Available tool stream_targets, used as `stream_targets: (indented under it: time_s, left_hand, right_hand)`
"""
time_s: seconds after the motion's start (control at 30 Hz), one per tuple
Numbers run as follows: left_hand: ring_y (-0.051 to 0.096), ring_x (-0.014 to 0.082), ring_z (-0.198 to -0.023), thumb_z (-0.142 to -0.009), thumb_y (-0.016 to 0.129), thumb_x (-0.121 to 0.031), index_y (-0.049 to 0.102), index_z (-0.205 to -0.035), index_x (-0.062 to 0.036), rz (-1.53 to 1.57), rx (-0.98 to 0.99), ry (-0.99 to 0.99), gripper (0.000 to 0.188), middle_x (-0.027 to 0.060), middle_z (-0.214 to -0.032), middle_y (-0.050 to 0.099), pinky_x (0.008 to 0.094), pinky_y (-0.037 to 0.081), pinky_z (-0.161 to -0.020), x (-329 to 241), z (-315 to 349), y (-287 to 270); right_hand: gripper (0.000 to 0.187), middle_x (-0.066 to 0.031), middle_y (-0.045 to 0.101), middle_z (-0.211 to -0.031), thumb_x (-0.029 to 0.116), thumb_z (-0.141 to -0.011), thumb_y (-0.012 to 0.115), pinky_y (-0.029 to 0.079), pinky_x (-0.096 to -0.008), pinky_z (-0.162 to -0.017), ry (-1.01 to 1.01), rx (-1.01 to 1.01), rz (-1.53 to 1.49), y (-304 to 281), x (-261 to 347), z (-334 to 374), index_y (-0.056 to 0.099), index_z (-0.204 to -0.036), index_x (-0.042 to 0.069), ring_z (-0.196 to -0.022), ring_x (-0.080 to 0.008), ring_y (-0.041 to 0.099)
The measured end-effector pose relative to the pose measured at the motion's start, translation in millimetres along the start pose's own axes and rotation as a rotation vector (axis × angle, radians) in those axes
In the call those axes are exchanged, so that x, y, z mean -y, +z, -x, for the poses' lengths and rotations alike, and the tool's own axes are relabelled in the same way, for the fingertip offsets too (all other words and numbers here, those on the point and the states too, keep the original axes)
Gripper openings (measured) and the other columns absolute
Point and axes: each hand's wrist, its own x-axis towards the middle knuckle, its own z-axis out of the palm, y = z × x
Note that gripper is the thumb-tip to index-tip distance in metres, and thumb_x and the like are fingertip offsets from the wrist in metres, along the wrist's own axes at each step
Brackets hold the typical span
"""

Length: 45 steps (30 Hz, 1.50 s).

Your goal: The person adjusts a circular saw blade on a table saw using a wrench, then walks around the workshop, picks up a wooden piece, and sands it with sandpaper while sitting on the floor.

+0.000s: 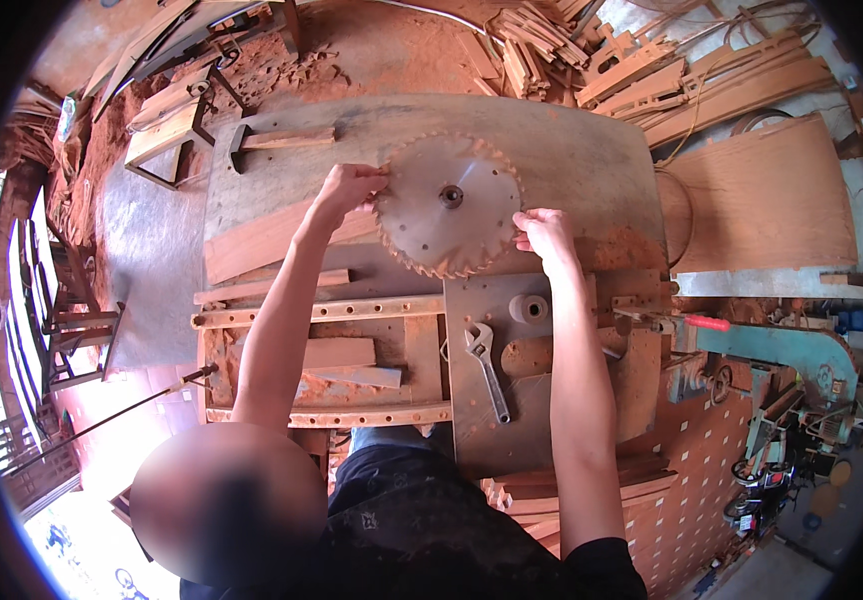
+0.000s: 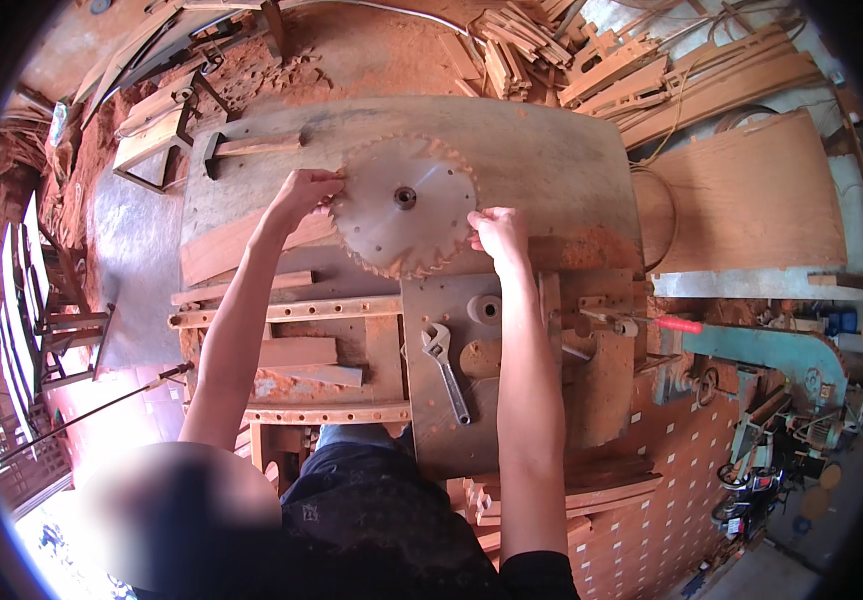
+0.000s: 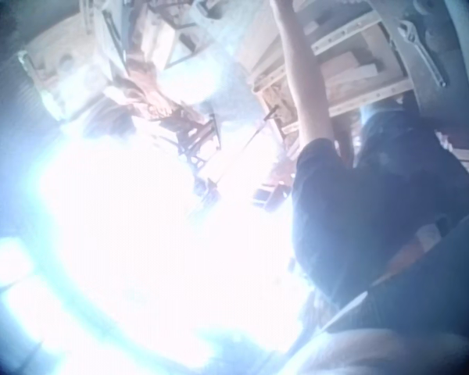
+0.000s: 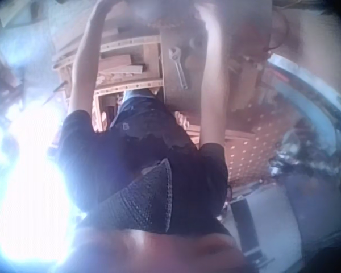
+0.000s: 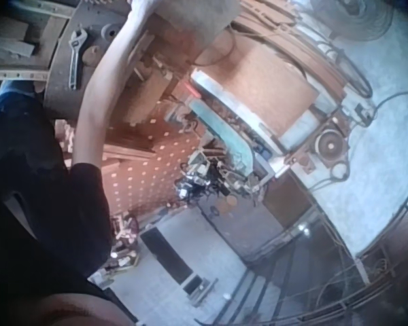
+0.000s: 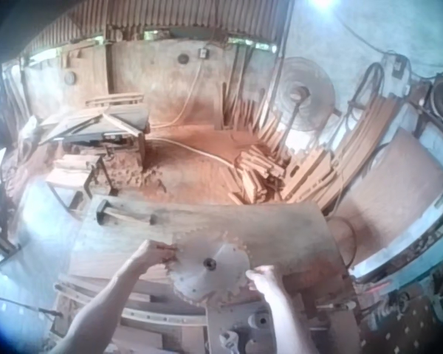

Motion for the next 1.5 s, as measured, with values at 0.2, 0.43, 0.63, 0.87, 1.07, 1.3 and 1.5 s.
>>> stream_targets:
  time_s: [0.2, 0.43, 0.63, 0.87, 1.07, 1.3, 1.5]
  left_hand:
    - [0.073, 0.0137, -0.075, -0.084, 0.078, -0.016, 0.08, -0.106, -0.0009, -0.16, -0.151, -0.07, 0.027, 0.0099, -0.088, 0.077, 0.0283, 0.061, -0.063, 6.3, -5.7, 2.2]
    - [0.073, 0.0135, -0.075, -0.087, 0.072, -0.023, 0.082, -0.105, -0.0064, -0.508, -0.297, 0.012, 0.026, 0.0066, -0.083, 0.078, 0.0284, 0.062, -0.071, 2.2, 2.6, 8.3]
    - [0.077, 0.0186, -0.078, -0.085, 0.073, -0.027, 0.083, -0.101, -0.0109, -0.293, -0.339, 0.071, 0.025, 0.0073, -0.081, 0.079, 0.0337, 0.061, -0.081, 20.8, -7.2, 10.7]
    - [0.072, 0.0121, -0.074, -0.089, 0.073, -0.024, 0.08, -0.108, -0.004, -0.23, -0.222, -0.041, 0.028, 0.0057, -0.086, 0.077, 0.0275, 0.061, -0.066, 8.1, -4.9, 5.8]
    - [0.075, 0.0235, -0.086, -0.081, 0.074, -0.034, 0.083, -0.102, -0.0134, -0.487, -0.26, -0.057, 0.031, 0.0109, -0.094, 0.079, 0.0364, 0.06, -0.084, 7.5, -14.9, 3.5]
    - [0.076, 0.0213, -0.079, -0.084, 0.075, -0.031, 0.083, -0.1, -0.0098, -0.292, -0.281, 0.025, 0.028, 0.0101, -0.085, 0.079, 0.0353, 0.06, -0.079, 23.5, -13.3, 3.8]
    - [0.073, 0.0163, -0.067, -0.085, 0.076, -0.032, 0.083, -0.092, -0.006, -0.258, -0.309, -0.015, 0.028, 0.0078, -0.075, 0.077, 0.0328, 0.061, -0.072, 24.1, -12.7, 7.5]
  right_hand:
    - [0.02, -0.0103, 0.073, -0.072, 0.012, -0.087, 0.075, 0.058, -0.028, -0.053, 0.004, -0.006, 0.055, 11.0, -10.8, -7.5, 0.075, -0.092, -0.008, -0.059, -0.0146, 0.07]
    - [0.019, -0.011, 0.073, -0.071, 0.01, -0.084, 0.076, 0.057, -0.0294, -0.051, 0.017, -0.081, 0.173, 8.4, -10.4, -6.7, 0.076, -0.091, -0.008, -0.058, -0.0152, 0.071]
    - [0.019, -0.0118, 0.075, -0.078, 0.014, -0.088, 0.077, 0.06, -0.0291, -0.056, 0.042, -0.027, 0.226, 7.2, -6.8, -2.1, 0.075, -0.094, -0.004, -0.064, -0.0167, 0.073]
    - [0.019, -0.0087, 0.074, -0.073, 0.015, -0.084, 0.078, 0.058, -0.0282, -0.053, 0.077, -0.066, 0.075, 9.4, -15.5, 3.5, 0.074, -0.086, -0.003, -0.059, -0.0137, 0.07]
    - [0.018, -0.0089, 0.074, -0.073, 0.014, -0.084, 0.077, 0.057, -0.0281, -0.051, 0.089, -0.116, 0.122, 16.8, -18.4, 0.2, 0.075, -0.089, -0.003, -0.058, -0.0144, 0.07]
    - [0.021, -0.0101, 0.075, -0.077, 0.013, -0.084, 0.078, 0.059, -0.0291, -0.056, 0.074, -0.106, 0.118, 18.1, -21.7, 4.8, 0.076, -0.094, -0.005, -0.061, -0.0149, 0.071]
    - [0.021, -0.0105, 0.077, -0.08, 0.014, -0.085, 0.078, 0.06, -0.0286, -0.061, 0.079, -0.075, 0.061, 15.7, -30.8, 3.8, 0.077, -0.096, -0.004, -0.066, -0.0154, 0.073]
